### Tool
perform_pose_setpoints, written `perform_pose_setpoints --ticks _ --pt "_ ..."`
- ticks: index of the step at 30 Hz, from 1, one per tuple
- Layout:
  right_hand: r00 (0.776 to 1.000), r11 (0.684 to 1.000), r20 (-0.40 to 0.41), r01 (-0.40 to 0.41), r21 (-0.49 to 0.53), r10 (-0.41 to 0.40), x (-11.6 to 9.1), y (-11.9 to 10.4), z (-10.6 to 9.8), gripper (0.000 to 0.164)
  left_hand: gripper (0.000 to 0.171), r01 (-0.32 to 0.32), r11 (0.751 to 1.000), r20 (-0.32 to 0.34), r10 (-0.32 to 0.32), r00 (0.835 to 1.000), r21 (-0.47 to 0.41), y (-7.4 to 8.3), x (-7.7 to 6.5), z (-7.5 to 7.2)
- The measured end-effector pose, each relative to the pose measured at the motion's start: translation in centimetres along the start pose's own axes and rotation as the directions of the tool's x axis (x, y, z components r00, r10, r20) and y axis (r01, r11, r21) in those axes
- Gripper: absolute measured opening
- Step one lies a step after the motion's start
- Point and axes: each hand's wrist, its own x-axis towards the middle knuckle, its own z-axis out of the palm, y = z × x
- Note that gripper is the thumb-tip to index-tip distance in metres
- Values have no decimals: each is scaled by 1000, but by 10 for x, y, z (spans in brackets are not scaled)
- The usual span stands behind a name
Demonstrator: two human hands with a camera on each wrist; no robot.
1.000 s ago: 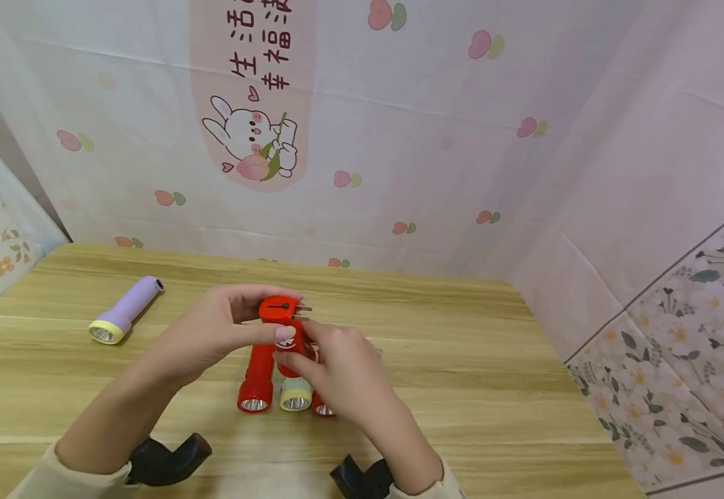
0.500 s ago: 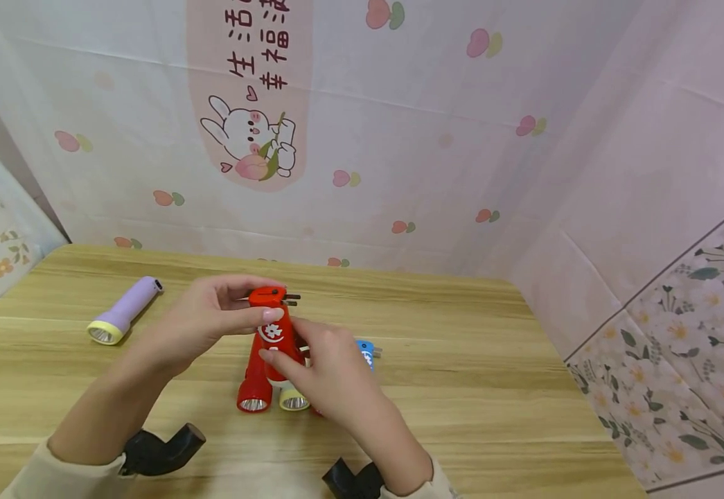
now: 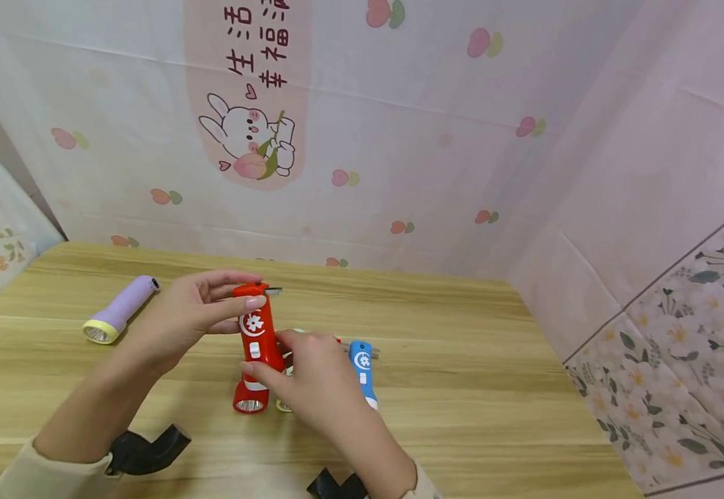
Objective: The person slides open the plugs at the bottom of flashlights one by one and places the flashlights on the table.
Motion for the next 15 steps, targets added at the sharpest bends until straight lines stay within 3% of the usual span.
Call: perform_pose_setpoints --ticks 15 --pt "996 994 3 -89 -60 89 10 -6 28 36 50 31 998 -38 -33 999 -49 -34 0 -5"
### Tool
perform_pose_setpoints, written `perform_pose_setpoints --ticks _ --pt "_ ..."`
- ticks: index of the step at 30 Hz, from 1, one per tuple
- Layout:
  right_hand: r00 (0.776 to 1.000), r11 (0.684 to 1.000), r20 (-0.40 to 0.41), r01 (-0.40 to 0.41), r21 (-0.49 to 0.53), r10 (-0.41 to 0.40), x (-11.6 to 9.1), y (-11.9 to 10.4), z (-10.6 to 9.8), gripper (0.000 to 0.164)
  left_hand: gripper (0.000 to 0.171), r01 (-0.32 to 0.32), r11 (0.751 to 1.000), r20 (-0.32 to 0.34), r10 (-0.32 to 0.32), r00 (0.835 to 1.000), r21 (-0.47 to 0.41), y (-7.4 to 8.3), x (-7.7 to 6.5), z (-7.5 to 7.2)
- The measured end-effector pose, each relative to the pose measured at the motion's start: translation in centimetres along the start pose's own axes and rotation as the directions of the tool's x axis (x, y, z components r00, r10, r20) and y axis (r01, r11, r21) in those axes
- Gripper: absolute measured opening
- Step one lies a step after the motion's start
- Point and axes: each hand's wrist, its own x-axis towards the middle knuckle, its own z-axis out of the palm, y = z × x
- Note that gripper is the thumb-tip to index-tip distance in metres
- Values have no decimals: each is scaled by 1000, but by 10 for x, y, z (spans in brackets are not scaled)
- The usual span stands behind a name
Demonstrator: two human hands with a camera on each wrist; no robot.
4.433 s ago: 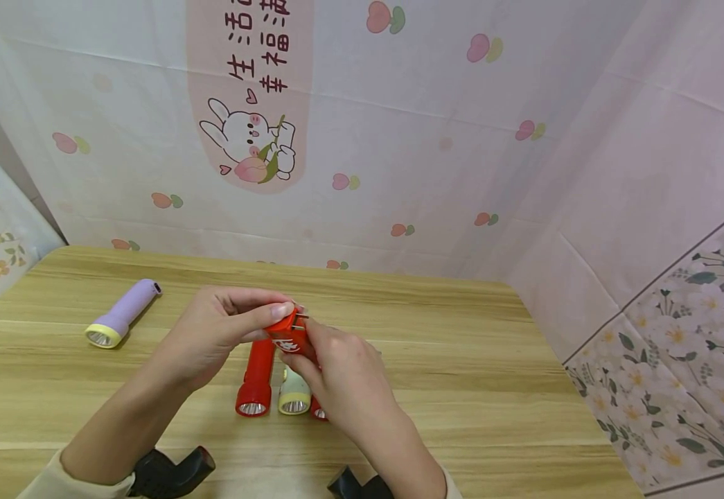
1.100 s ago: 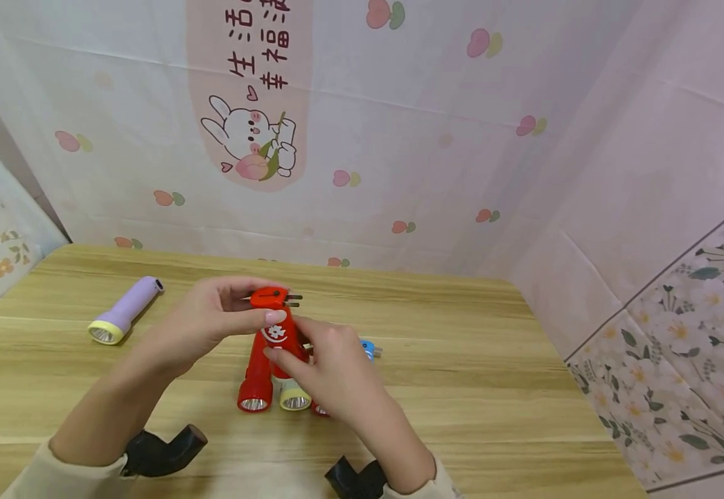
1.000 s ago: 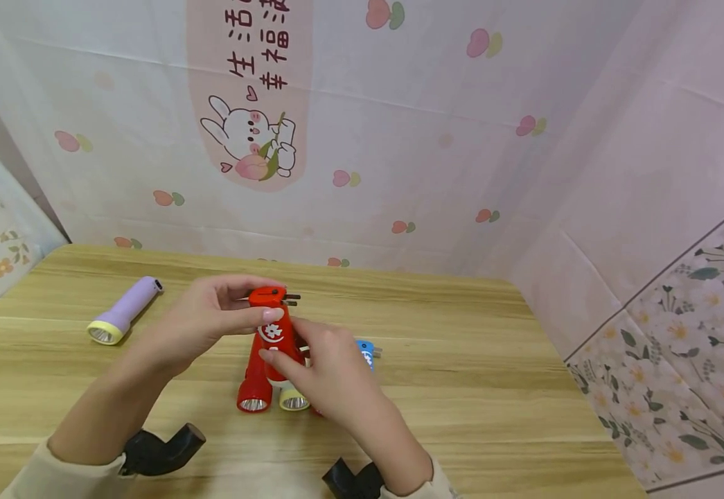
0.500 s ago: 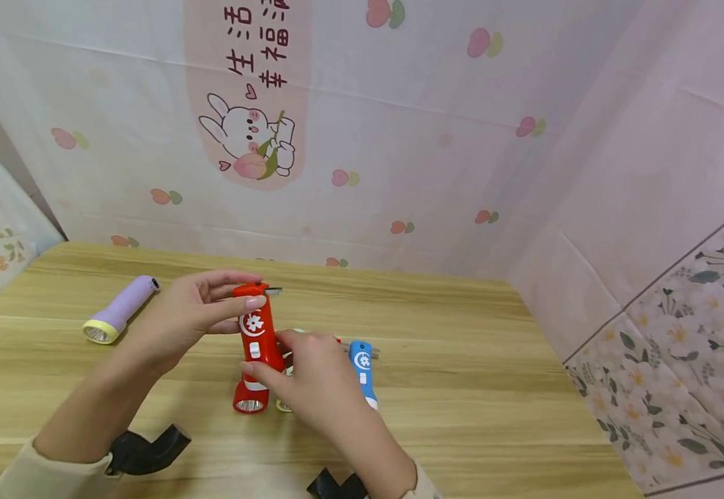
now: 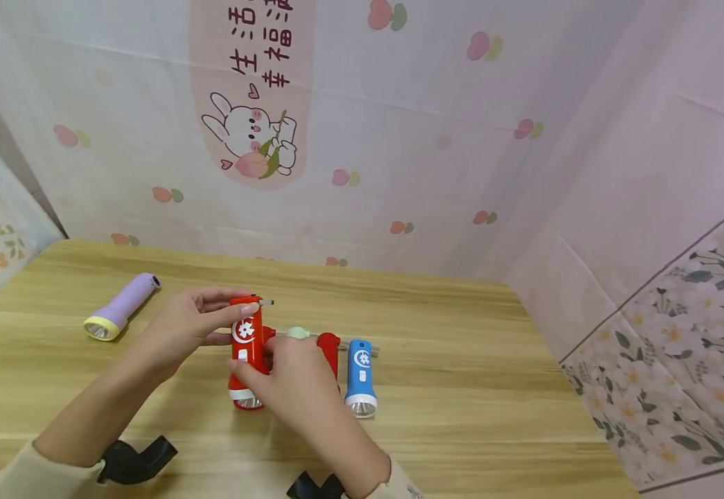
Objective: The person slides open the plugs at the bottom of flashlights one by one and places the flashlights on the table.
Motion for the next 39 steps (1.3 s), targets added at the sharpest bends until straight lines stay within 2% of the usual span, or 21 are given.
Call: perform_pose_setpoints --ticks 6,11,15,18,20,26,32,36,39 --pt "1000 999 8 -9 -44 9 4 -4 16 35 49 44 998 -14 -44 999 52 -12 2 -10" --pt "996 995 25 -82 -55 83 6 -11 29 44 53 55 995 -2 -55 998 85 -21 4 -17" --pt "994 986 11 -107 -126 109 8 -19 37 49 55 78 990 -2 -78 997 119 -23 6 -22" --pt "995 973 -15 -97 -207 96 8 -25 42 46 55 99 987 -3 -100 995 129 -25 8 -26" --pt "996 959 -31 -85 -270 80 7 -30 45 42 56 105 985 -3 -106 994 139 -25 9 -28" --pt "997 876 -79 -60 -478 25 8 -42 54 45 56 113 983 11 -116 993 146 -30 12 -33" --pt "991 808 -134 -82 -584 5 9 -51 67 44 55 125 983 28 -130 991 133 -36 15 -40" --pt "989 782 -146 -90 -616 -2 11 -53 73 43 55 136 982 40 -143 989 133 -42 16 -42" --pt "990 786 -142 -107 -609 25 12 -54 76 42 56 147 978 48 -156 987 145 -46 18 -43"
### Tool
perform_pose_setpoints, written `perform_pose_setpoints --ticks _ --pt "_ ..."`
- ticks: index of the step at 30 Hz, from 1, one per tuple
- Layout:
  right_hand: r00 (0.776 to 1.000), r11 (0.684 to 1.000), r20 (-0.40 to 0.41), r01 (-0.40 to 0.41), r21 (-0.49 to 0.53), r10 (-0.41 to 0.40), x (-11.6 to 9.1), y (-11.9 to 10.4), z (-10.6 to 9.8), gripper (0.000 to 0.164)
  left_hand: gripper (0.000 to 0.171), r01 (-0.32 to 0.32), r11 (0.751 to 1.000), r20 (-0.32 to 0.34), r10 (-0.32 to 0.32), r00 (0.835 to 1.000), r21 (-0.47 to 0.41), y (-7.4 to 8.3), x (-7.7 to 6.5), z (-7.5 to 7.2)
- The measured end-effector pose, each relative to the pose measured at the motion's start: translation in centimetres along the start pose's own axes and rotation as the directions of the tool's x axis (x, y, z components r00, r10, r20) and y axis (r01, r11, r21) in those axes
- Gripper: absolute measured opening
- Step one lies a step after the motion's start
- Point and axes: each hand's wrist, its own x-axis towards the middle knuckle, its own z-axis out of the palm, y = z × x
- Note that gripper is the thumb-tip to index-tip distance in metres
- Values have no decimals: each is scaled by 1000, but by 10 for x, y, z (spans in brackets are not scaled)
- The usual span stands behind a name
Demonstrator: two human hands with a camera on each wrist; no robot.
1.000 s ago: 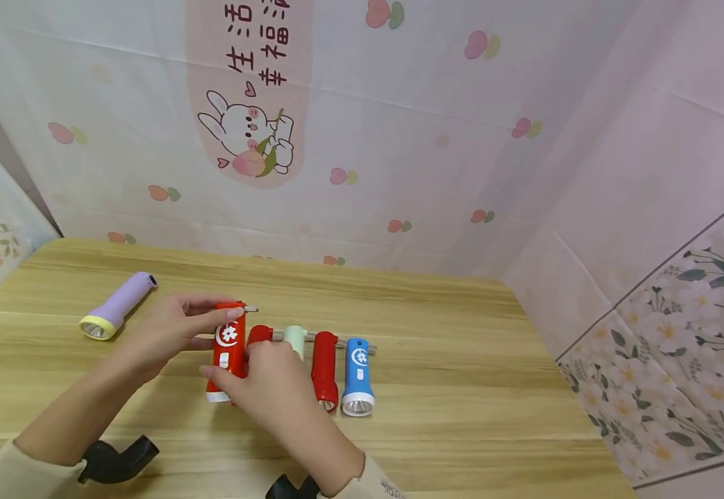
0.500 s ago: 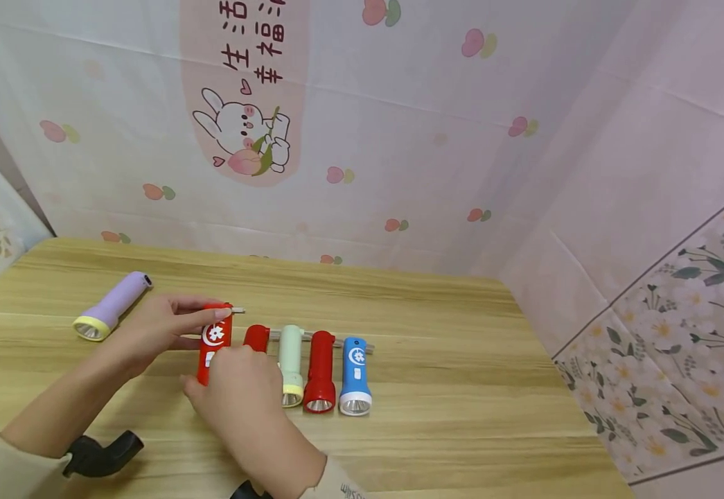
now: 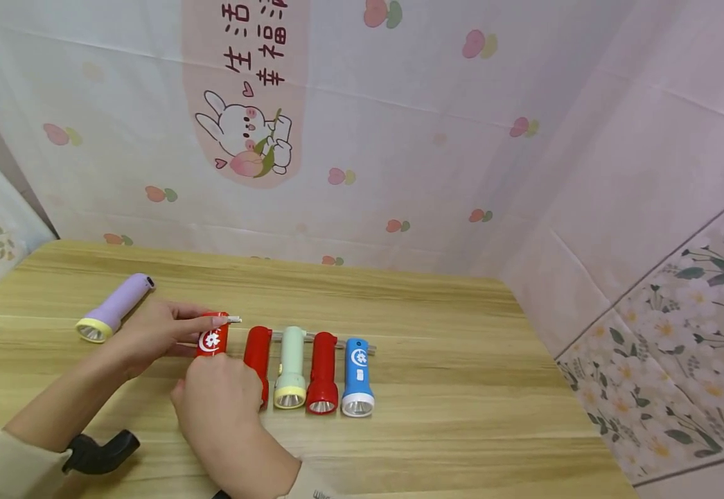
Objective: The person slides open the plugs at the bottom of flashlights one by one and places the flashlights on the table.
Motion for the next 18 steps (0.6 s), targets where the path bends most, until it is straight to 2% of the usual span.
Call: perform_pose_setpoints --ticks 6,15,18 --pt "999 1000 27 -24 20 24 0 -3 6 40 53 41 999 8 -41 999 20 -10 5 0" --pt "996 999 84 -39 -26 41 1 -6 16 38 49 55 998 22 -56 998 36 -21 13 5" --pt "994 998 103 -36 -44 40 1 -8 17 37 50 55 996 26 -57 998 70 -23 15 5"
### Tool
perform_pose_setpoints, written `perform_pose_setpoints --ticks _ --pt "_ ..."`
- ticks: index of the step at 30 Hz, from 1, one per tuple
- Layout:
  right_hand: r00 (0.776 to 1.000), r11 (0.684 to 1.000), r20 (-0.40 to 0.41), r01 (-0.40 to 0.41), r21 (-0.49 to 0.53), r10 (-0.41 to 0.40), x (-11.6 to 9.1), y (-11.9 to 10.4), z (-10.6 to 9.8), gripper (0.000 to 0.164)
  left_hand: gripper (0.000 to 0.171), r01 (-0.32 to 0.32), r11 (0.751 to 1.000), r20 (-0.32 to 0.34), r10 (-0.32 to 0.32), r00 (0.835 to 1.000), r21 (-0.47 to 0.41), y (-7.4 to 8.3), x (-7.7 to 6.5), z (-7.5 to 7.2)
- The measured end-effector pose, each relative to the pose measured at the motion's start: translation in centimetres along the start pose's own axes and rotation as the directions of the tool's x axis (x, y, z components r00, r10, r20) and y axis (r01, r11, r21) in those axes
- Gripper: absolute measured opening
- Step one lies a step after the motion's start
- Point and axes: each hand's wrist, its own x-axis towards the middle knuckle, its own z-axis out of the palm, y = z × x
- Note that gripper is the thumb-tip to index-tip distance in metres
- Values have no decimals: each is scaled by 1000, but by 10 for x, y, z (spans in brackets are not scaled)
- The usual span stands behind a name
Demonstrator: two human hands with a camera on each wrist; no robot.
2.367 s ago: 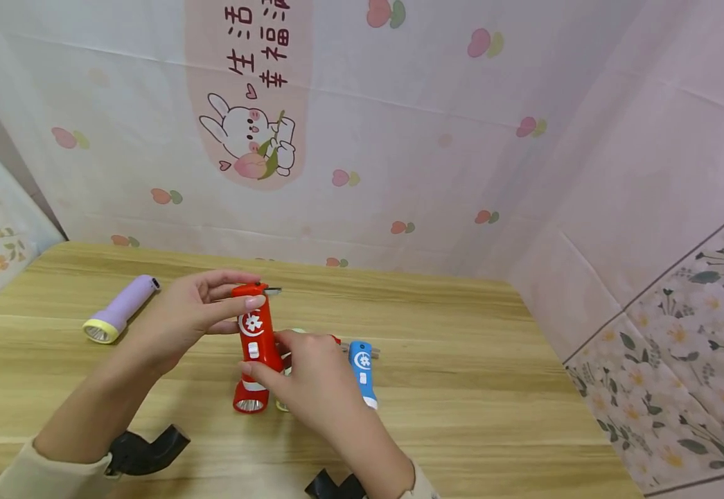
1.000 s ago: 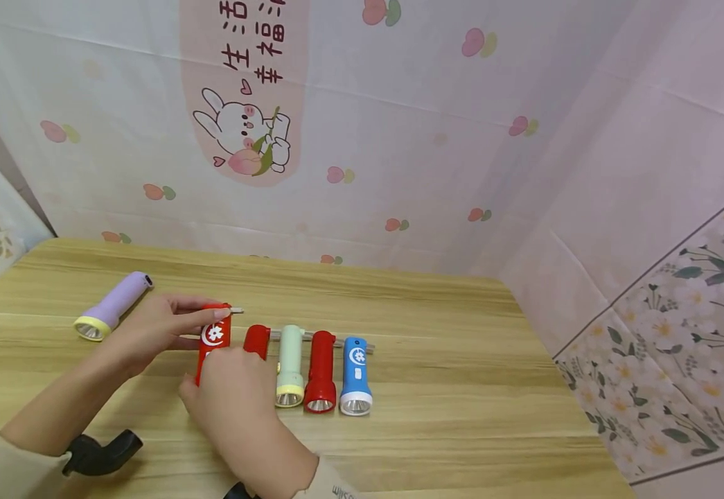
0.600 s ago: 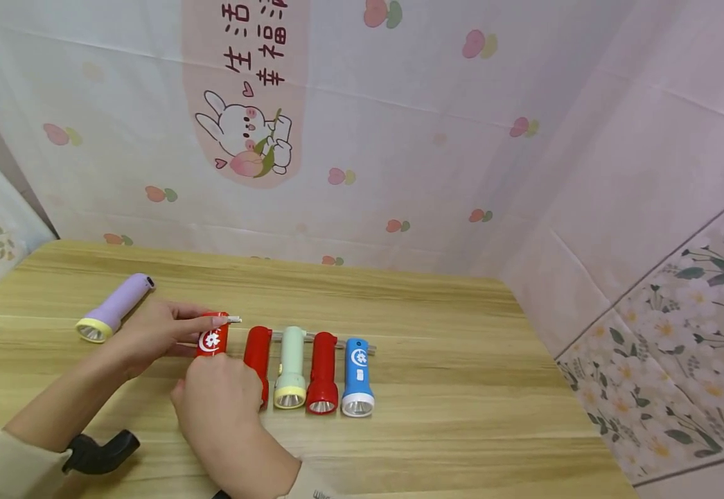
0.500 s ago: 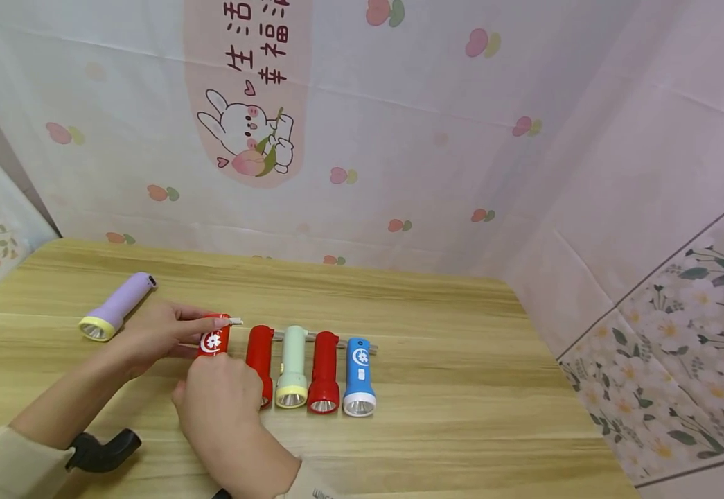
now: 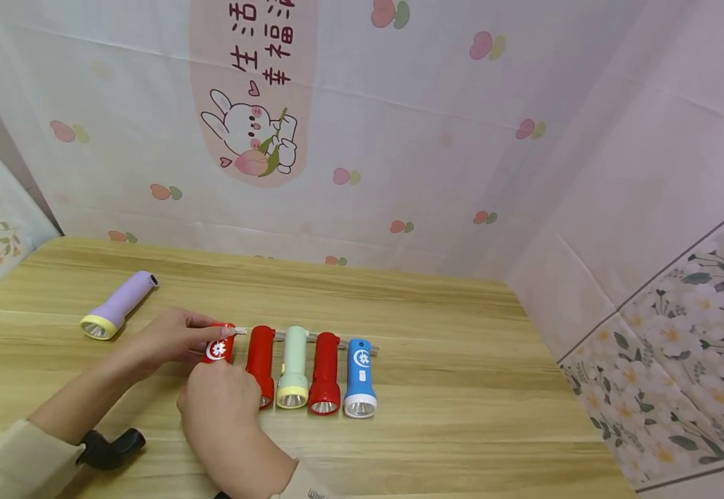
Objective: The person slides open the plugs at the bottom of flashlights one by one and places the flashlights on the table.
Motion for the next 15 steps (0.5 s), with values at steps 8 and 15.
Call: perform_pose_setpoints --ticks 8,15 --pt "999 996 -41 4 -84 -7 -1 -4 4 36 52 15 992 -9 -13 1000 125 2 4 -1" --pt "994 991 -107 22 -135 -37 -3 -5 5 30 46 15 977 -40 -6 999 211 2 4 -1"
